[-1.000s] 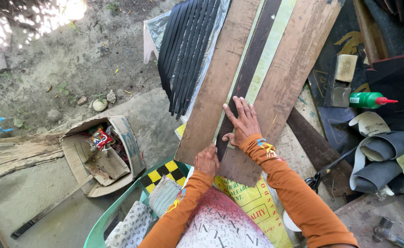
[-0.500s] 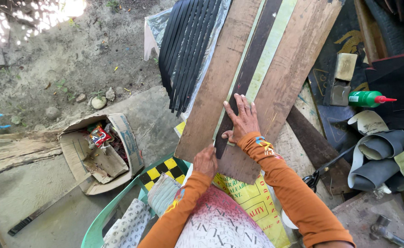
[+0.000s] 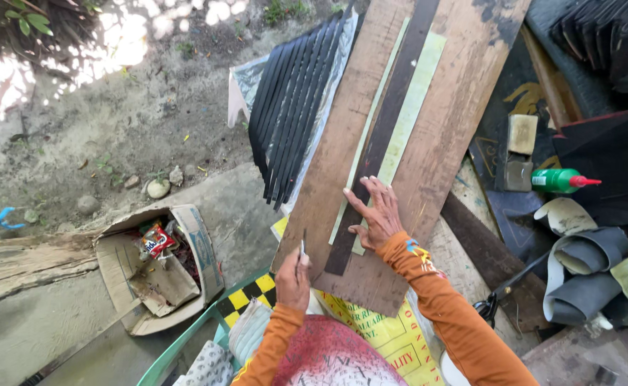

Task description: The person uses a utility knife and a metal ruler to cut long strips from a sheet of black rubber material on a wooden workbench. The person repeatedly measures, aligns, and cuts the material, stacking the finished strips to the side.

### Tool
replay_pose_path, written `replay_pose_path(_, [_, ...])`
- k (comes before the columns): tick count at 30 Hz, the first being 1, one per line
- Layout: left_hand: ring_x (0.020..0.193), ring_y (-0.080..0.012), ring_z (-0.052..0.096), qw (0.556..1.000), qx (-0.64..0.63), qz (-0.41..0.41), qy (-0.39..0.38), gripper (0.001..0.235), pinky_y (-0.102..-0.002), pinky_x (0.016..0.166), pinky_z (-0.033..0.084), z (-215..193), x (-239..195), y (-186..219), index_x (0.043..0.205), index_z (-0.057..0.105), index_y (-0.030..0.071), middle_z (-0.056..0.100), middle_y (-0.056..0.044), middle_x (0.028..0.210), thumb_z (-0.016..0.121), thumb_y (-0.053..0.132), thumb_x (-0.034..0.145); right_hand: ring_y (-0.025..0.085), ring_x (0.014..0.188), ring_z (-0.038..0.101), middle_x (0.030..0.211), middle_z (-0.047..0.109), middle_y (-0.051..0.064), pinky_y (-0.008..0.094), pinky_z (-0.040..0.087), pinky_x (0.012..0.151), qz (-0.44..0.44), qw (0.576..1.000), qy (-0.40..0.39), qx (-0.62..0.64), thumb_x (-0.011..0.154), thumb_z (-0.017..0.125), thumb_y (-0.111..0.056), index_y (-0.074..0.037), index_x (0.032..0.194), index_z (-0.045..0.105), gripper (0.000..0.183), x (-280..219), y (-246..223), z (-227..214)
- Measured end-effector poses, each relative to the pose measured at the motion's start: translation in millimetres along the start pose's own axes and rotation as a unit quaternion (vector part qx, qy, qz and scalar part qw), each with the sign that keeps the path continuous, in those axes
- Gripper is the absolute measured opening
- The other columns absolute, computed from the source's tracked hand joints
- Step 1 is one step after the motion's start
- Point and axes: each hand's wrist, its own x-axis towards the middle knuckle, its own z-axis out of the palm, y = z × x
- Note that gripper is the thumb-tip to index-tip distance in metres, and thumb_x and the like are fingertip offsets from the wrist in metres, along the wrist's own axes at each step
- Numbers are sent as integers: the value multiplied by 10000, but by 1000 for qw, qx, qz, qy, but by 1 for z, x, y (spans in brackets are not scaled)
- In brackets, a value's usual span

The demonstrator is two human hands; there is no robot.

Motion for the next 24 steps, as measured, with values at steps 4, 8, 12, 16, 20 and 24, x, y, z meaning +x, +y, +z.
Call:
replay_pose_path(4, [783, -260, 724, 998, -27, -58, -2, 348, -382, 737, 566, 8, 38, 13, 1075, 706, -5, 750, -158, 892, 731, 294, 899, 422, 1312, 477, 1407, 479, 197, 518, 425, 1093, 19, 995, 46, 83, 751, 779, -57, -199, 1506, 514, 813, 6, 7, -3])
replay_pose_path(8, [711, -197, 668, 993, -56, -96, -41, 352, -345, 691, 544, 21, 34, 17, 1087, 718, 11, 704, -108, 788, 702, 335, 951, 408, 1225, 542, 1348, 537, 198, 461, 487, 1029, -1, 987, 87, 137, 769, 744, 18, -141, 1469, 548, 745, 11, 7, -12])
replay_pose_path(12, [653, -149, 604, 992, -83, -90, -21, 321, -311, 616, 514, 22, 36, 25, 1006, 730, 6, 664, -51, 723, 743, 315, 922, 325, 1162, 558, 1216, 571, 156, 435, 508, 995, 12, 975, 172, 138, 745, 789, 10, -124, 1276, 696, 556, 20, -11, -35])
replay_pose_path(16, [420, -75, 417, 921, -268, -279, -39, 289, -274, 373, 319, 17, 83, 60, 958, 710, 41, 487, 31, 573, 740, 325, 915, 252, 1049, 550, 1094, 615, 126, 435, 507, 891, -56, 953, 283, 92, 706, 912, -117, -125, 990, 768, 318, 50, -33, -86])
replay_pose_path(20, [390, -37, 427, 922, -356, -148, -26, 349, -247, 342, 322, 10, 162, 127, 956, 680, -38, 513, 45, 581, 754, 302, 964, 193, 972, 723, 1075, 728, 106, 337, 630, 839, -31, 931, 143, 333, 914, 790, -68, -48, 1047, 721, 151, 82, -47, -166])
replay_pose_path(24, [356, -14, 419, 843, -515, -90, -129, 369, -212, 317, 337, 8, 200, 180, 1128, 656, 19, 807, -6, 957, 661, 332, 933, 189, 802, 737, 937, 755, 108, 324, 642, 742, 62, 884, 38, 462, 957, 734, -105, 2, 1067, 712, 155, 127, -40, -223])
